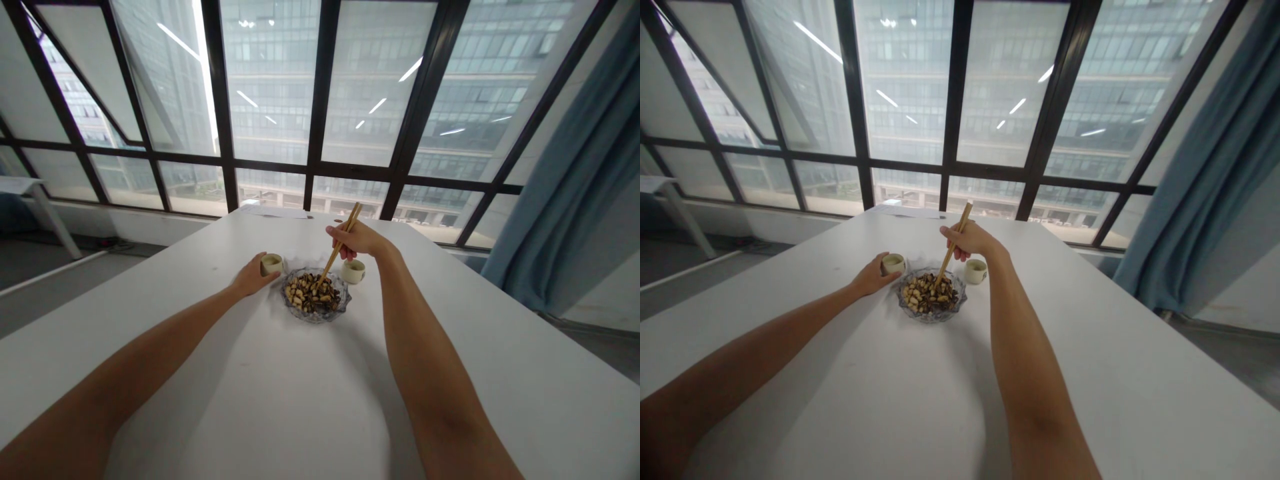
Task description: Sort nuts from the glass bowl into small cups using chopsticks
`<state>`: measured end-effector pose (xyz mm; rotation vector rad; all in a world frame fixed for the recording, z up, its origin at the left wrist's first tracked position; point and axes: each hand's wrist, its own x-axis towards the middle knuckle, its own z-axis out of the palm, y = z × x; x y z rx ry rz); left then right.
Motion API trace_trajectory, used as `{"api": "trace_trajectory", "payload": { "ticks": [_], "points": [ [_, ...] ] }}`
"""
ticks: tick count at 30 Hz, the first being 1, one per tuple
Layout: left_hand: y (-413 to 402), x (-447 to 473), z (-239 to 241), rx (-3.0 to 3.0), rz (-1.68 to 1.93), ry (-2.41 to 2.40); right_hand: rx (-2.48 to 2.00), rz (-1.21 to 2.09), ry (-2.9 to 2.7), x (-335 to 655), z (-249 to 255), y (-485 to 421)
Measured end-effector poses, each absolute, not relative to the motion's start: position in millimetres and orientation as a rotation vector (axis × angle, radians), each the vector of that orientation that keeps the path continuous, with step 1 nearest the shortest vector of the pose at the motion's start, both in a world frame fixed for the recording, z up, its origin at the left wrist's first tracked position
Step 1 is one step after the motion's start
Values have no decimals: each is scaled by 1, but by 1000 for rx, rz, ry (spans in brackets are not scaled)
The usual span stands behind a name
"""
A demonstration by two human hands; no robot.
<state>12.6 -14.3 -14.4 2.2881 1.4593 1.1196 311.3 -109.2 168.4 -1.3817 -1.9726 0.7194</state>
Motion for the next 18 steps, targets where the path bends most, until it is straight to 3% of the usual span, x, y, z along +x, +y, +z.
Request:
{"api": "trace_trajectory", "payload": {
  "ticks": [9,18],
  "points": [
    [-21,14,-8,2386,1149,1410,-1224,537,-1844,312,171,-110],
    [-30,14,-1,2539,1180,1362,-1170,555,-1851,311,176,-114]
  ]
}}
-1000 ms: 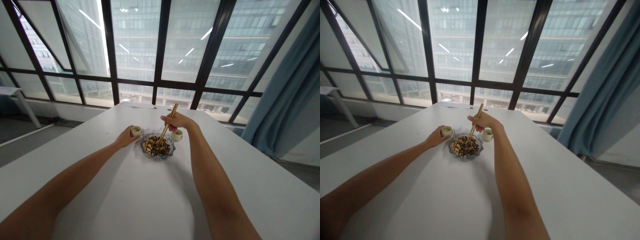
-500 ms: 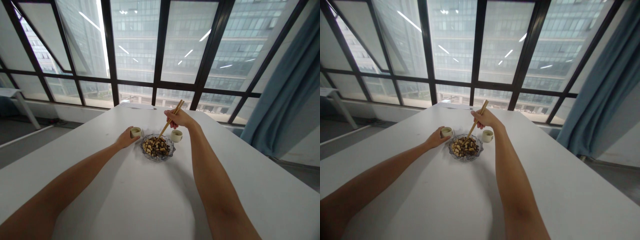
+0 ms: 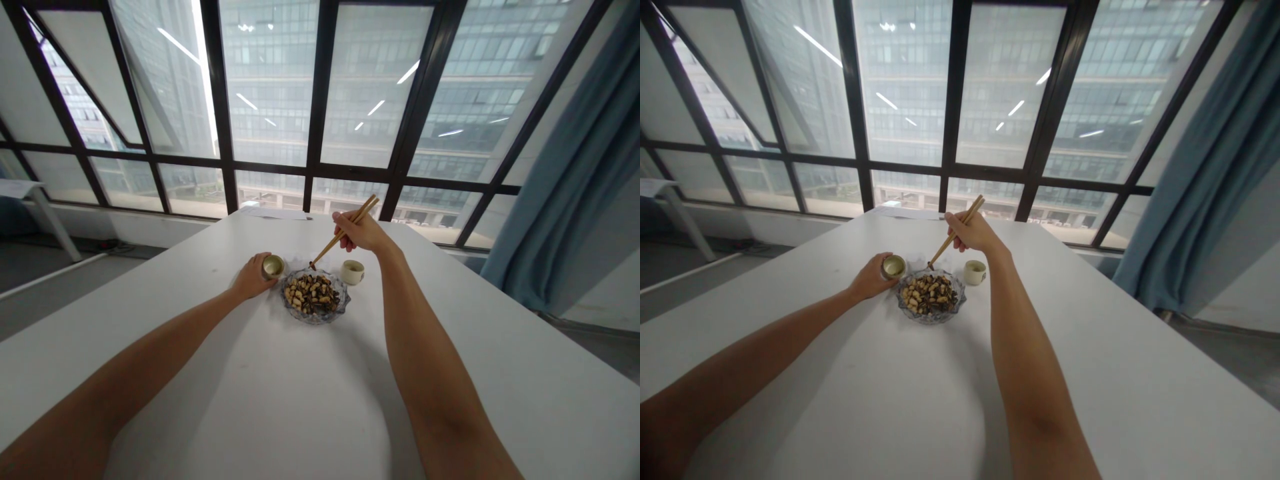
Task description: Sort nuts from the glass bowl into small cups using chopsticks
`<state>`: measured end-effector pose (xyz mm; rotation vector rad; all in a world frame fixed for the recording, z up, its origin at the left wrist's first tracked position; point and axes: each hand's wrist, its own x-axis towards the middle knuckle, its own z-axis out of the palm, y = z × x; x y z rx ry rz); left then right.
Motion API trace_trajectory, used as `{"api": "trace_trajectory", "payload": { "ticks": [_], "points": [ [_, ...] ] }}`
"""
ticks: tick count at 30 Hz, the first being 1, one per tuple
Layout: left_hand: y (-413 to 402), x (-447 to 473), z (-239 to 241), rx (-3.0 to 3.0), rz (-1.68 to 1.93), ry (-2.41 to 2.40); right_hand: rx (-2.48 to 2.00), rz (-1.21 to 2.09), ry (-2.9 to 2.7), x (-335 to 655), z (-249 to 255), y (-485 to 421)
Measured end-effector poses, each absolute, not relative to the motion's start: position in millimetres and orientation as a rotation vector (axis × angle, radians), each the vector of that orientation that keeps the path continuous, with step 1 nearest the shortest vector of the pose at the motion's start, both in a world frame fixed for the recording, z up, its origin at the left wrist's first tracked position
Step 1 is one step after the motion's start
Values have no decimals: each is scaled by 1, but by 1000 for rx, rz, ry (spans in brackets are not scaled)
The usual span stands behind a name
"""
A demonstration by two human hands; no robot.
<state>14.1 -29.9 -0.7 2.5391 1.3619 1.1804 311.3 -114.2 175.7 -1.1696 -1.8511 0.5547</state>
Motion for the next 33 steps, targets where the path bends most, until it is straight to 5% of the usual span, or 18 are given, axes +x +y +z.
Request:
{"api": "trace_trajectory", "payload": {
  "ticks": [9,33],
  "points": [
    [-34,15,1,2539,1238,1295,-1085,836,-1774,317,183,-124],
    [-20,10,-5,2106,1226,1610,-1385,692,-1866,324,181,-118]
  ]
}}
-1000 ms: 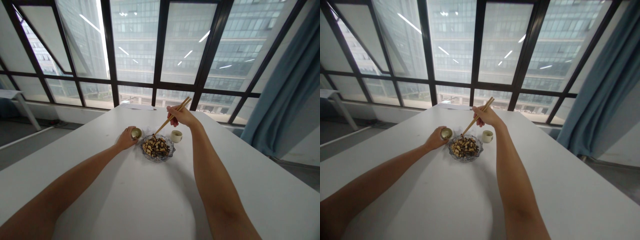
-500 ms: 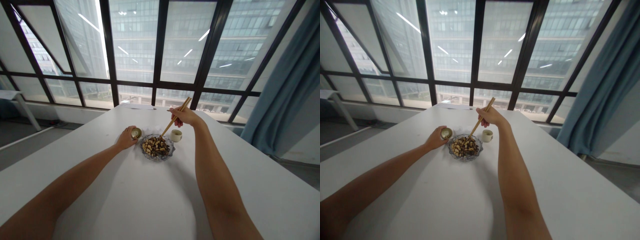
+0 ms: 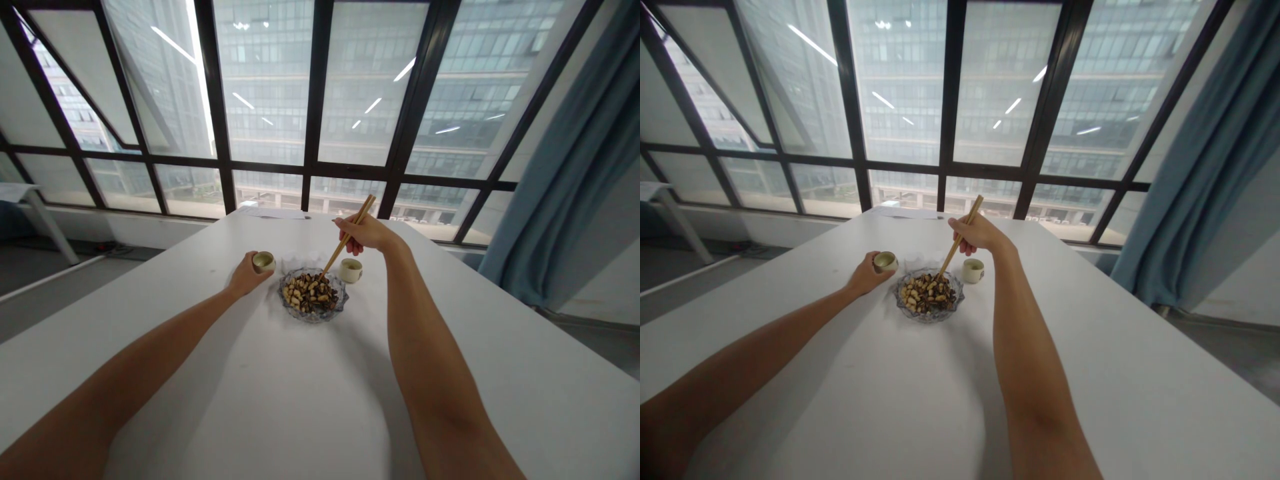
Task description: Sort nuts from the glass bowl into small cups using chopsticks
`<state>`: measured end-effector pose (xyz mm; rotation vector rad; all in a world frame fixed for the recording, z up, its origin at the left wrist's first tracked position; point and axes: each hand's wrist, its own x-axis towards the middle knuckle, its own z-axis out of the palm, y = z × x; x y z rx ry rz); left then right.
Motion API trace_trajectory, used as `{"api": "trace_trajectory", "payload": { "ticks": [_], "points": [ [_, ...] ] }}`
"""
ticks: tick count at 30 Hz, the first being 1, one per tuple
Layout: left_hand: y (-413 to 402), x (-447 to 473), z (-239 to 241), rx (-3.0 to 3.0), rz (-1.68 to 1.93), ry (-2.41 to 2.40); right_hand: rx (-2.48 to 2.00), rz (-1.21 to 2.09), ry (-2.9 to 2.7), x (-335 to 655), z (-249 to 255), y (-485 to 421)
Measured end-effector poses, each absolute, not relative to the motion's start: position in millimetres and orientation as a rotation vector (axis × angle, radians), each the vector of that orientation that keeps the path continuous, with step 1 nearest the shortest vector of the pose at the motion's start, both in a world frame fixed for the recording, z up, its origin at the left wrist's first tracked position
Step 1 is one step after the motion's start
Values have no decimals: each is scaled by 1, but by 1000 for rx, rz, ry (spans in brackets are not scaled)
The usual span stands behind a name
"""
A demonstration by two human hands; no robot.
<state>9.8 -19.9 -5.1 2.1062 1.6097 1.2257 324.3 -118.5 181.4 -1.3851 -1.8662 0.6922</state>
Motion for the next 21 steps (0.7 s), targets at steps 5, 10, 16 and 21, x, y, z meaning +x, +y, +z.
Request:
{"api": "trace_trajectory", "payload": {
  "ticks": [5,10,16,21],
  "points": [
    [-15,7,-5,2013,1153,1669,-1400,686,-1861,323,183,-121],
    [-5,11,8,2235,1175,1702,-1397,693,-1849,325,183,-120],
    [4,45,32,2608,966,1499,-1390,700,-1860,326,178,-115],
    [15,66,44,2609,698,1473,-1372,712,-1854,327,177,-115]
  ]
}}
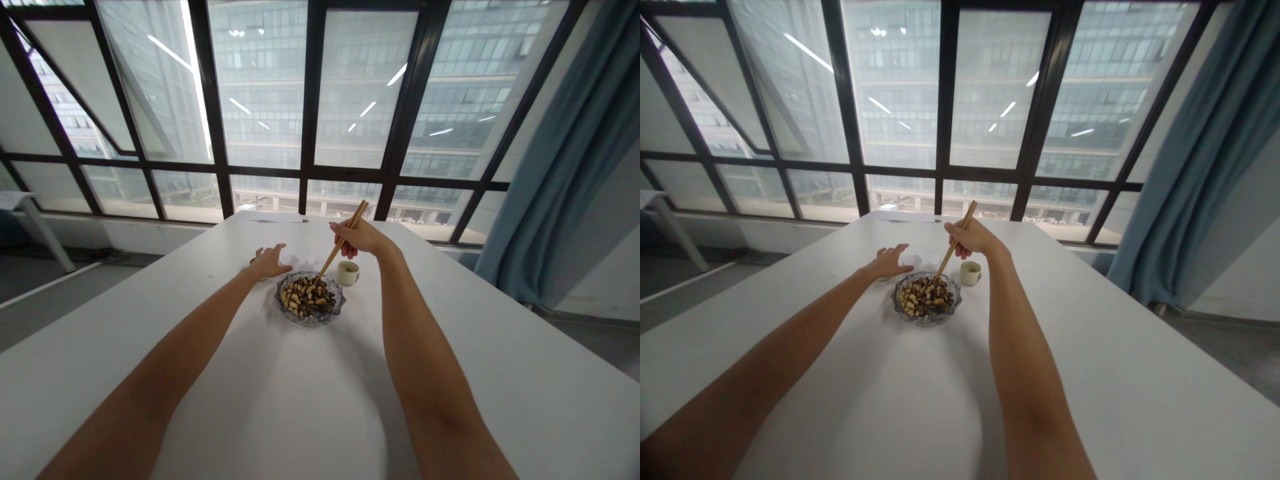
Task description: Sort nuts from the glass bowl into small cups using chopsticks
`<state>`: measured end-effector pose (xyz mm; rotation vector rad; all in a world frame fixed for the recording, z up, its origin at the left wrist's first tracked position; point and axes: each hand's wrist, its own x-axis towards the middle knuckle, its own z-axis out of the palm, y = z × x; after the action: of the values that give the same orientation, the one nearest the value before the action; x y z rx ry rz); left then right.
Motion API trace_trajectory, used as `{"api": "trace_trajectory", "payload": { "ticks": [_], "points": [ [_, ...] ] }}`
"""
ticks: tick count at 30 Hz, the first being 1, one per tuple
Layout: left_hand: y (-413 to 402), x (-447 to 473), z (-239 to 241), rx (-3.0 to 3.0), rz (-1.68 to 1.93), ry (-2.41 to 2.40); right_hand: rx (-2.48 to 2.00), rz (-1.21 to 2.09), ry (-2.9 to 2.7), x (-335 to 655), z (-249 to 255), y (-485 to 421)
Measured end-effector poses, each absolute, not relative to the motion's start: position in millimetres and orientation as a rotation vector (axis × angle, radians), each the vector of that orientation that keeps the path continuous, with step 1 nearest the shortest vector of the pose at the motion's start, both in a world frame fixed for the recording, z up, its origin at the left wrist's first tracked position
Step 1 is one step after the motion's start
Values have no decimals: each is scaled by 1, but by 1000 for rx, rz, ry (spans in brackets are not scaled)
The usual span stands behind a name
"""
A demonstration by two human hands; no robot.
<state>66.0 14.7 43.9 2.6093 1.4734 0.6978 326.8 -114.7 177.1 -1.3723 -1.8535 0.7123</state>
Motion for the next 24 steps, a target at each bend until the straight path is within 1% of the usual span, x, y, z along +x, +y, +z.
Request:
{"api": "trace_trajectory", "payload": {
  "ticks": [3,5,12,18,24],
  "points": [
    [20,68,45,2573,610,1431,-1339,697,-1843,327,178,-116],
    [20,68,45,2580,614,1402,-1313,678,-1836,326,177,-115],
    [4,66,55,2848,940,1115,-1065,532,-1701,317,170,-103],
    [-8,71,65,2958,989,1053,-1003,422,-1660,303,160,-94],
    [-11,75,67,2952,1018,1091,-1059,431,-1779,294,140,-76]
  ]
}}
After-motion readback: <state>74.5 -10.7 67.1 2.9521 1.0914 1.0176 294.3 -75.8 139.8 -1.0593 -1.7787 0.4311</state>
